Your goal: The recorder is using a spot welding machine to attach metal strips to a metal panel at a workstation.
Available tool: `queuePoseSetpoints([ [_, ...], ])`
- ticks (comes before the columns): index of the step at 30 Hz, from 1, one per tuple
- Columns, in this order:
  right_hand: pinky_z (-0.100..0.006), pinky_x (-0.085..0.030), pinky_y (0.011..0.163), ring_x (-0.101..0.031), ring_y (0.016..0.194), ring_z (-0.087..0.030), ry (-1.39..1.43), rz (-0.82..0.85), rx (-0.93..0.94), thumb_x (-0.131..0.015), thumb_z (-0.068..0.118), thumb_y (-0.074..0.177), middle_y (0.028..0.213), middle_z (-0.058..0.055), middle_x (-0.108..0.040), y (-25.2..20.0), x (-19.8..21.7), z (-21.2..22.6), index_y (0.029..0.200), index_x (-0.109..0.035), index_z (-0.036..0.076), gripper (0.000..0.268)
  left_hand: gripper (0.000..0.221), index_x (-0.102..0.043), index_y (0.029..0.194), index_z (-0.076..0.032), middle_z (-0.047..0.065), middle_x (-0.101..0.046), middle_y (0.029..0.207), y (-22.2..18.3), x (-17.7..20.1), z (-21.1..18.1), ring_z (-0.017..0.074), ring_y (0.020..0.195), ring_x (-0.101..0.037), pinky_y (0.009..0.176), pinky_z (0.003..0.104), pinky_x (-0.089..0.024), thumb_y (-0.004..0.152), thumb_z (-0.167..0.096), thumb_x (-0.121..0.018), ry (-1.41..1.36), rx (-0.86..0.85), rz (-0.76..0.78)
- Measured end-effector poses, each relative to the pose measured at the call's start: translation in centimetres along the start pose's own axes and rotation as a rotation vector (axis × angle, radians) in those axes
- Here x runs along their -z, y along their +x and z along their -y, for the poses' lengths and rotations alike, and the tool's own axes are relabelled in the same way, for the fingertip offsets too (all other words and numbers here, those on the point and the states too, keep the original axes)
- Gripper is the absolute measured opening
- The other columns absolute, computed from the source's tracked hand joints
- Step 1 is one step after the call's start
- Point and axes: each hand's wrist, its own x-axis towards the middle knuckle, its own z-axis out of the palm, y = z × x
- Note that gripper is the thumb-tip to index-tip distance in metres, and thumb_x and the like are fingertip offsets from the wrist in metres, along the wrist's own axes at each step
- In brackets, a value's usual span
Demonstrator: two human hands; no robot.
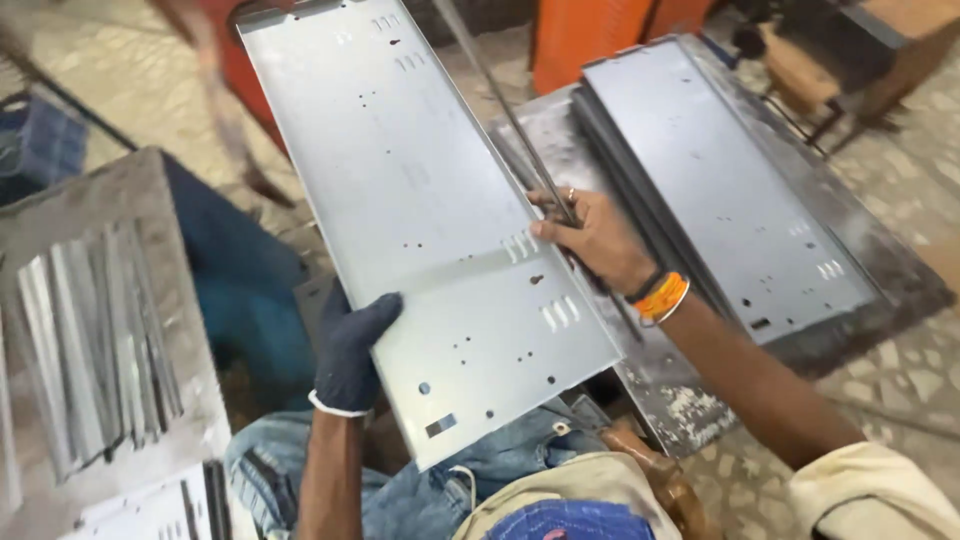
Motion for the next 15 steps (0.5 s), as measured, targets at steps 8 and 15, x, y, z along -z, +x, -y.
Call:
queuePoseSetpoints([
  [8, -0.02, -0.041, 0.061, -0.047, 0.069, -0.001, 0.07, 0.15, 0.09, -0.076, 0.023, 0.095, 0.076, 0.009, -0.055, 1.4, -7.8, 3.2, 0.136, -0.068, 0.001, 0.048, 0.059, -0.057, 0.132, 0.009, 0.023, -0.073, 0.11, -5.3, 4.8, -2.5, 0.0311, 0.087, -0.075, 0.078, 0.042, -0.063, 0.077, -0.007, -0.072, 0.096, -0.037, -0.256],
  [15, -0.022, -0.041, 0.052, -0.058, 0.059, -0.004, 0.141, 0.04, -0.08, -0.065, 0.025, 0.102, 0.072, 0.007, -0.062, 3.4, -7.4, 2.7, 0.115, -0.069, 0.0, 0.029, 0.062, -0.059, 0.135, 0.007, 0.02, -0.071, 0.114, -5.9, 7.2, -3.2, 0.0266, 0.093, -0.071, 0.082, 0.038, -0.059, 0.077, -0.008, -0.075, 0.159, -0.008, -0.312],
])
